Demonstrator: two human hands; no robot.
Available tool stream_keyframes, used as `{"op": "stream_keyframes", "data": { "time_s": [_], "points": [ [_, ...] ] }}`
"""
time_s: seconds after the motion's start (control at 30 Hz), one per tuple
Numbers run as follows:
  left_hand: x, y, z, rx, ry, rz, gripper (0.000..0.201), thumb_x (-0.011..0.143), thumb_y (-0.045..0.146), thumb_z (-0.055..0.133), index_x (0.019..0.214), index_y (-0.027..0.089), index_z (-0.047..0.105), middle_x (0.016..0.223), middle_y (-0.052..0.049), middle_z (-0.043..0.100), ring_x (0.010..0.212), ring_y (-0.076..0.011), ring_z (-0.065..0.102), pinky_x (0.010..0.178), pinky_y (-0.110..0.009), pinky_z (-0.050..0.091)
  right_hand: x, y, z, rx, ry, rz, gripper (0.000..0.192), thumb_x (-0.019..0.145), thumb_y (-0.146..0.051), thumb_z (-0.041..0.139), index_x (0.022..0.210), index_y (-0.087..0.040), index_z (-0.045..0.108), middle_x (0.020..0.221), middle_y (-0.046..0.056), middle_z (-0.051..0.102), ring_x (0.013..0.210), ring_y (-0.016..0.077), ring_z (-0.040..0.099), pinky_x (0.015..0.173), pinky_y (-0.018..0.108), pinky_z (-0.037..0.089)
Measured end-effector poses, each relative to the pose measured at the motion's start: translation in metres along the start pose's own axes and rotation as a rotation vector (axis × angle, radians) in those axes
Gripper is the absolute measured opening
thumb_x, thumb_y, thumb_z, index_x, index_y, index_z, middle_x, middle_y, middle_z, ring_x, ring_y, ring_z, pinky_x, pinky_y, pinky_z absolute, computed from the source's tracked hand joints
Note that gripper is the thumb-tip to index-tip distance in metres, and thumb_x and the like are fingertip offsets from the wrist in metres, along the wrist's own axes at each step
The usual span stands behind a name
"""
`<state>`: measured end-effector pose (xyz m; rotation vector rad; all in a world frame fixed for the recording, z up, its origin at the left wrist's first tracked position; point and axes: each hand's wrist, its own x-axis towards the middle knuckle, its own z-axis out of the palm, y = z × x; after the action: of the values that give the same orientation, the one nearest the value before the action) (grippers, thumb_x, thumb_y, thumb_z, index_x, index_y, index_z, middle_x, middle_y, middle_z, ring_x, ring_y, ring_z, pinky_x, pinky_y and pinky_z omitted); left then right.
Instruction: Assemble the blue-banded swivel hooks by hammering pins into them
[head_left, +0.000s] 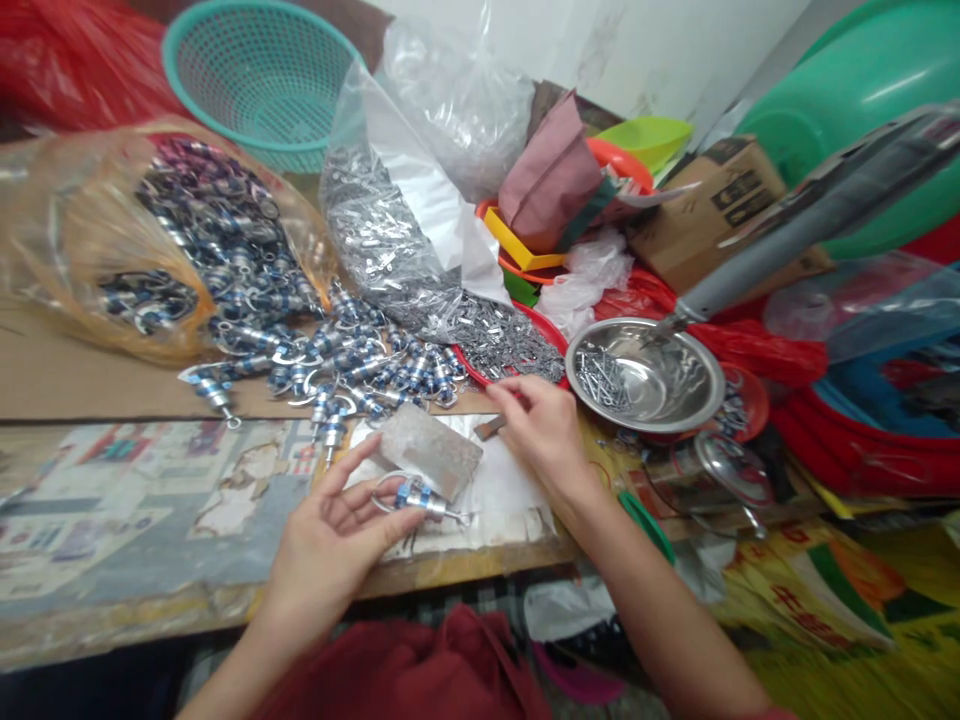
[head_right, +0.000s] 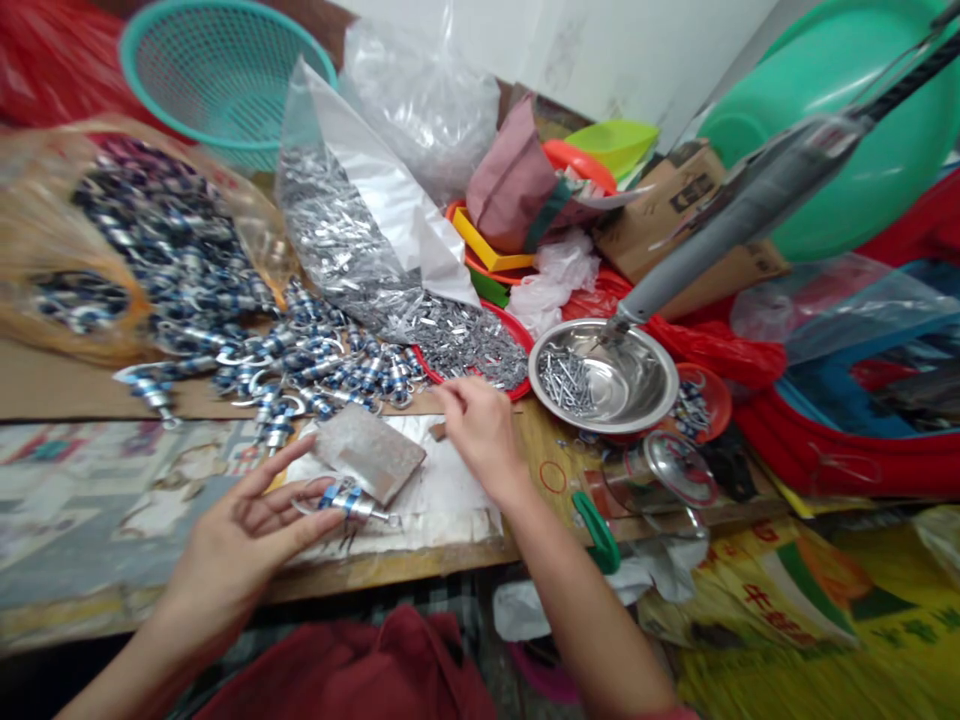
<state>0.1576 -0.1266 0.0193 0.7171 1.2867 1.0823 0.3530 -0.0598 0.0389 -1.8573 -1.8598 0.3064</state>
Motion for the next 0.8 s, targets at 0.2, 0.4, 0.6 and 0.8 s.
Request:
{"op": "stream_keyframes", "data": {
  "time_s": [0.2, 0.4, 0.6, 0.8],
  "points": [
    [0.0, 0.002, 0.003, 0.003, 0.02, 0.003, 0.068, 0.044, 0.024, 0.082, 0.105, 0.019, 0.051, 0.072, -0.002, 0.071, 0.081, -0.0206, 0.068, 0.076, -0.033, 0.054, 0.073, 0.038, 0.008, -0.402, -0.138, 0.068, 0.019, 0.073, -0.009, 0.054, 0.083, -0.013, 0.069, 0.091, 0.017, 0.067, 0.093, 0.0292, 0.061, 0.08, 0.038, 0.044],
    [0.009, 0.002, 0.001, 0.024, -0.036, -0.002, 0.06, 0.043, 0.023, 0.082, 0.091, 0.02, 0.046, 0.067, 0.002, 0.068, 0.076, -0.0188, 0.067, 0.072, -0.032, 0.054, 0.089, 0.038, 0.009, -0.352, -0.167, 0.061, 0.029, 0.063, -0.007, 0.061, 0.091, -0.009, 0.067, 0.091, 0.018, 0.067, 0.089, 0.0292, 0.062, 0.078, 0.036, 0.046],
    [0.014, 0.004, -0.003, 0.032, -0.072, -0.021, 0.055, 0.044, 0.021, 0.081, 0.086, 0.02, 0.046, 0.066, 0.004, 0.067, 0.066, -0.0153, 0.066, 0.064, -0.027, 0.053, 0.036, 0.01, -0.001, -0.057, -0.183, -0.087, 0.02, 0.079, -0.021, 0.052, 0.092, -0.015, 0.065, 0.082, 0.004, 0.07, 0.071, 0.0122, 0.064, 0.066, 0.021, 0.05],
    [0.019, 0.0, -0.005, -0.002, -0.136, -0.042, 0.054, 0.045, 0.019, 0.081, 0.084, 0.02, 0.043, 0.065, 0.005, 0.067, 0.059, -0.0127, 0.065, 0.06, -0.024, 0.052, -0.043, -0.025, 0.02, 0.342, -0.053, -0.684, 0.022, 0.077, -0.006, 0.048, 0.086, -0.014, 0.067, 0.085, 0.008, 0.068, 0.08, 0.0157, 0.062, 0.073, 0.027, 0.048]
  ]
}}
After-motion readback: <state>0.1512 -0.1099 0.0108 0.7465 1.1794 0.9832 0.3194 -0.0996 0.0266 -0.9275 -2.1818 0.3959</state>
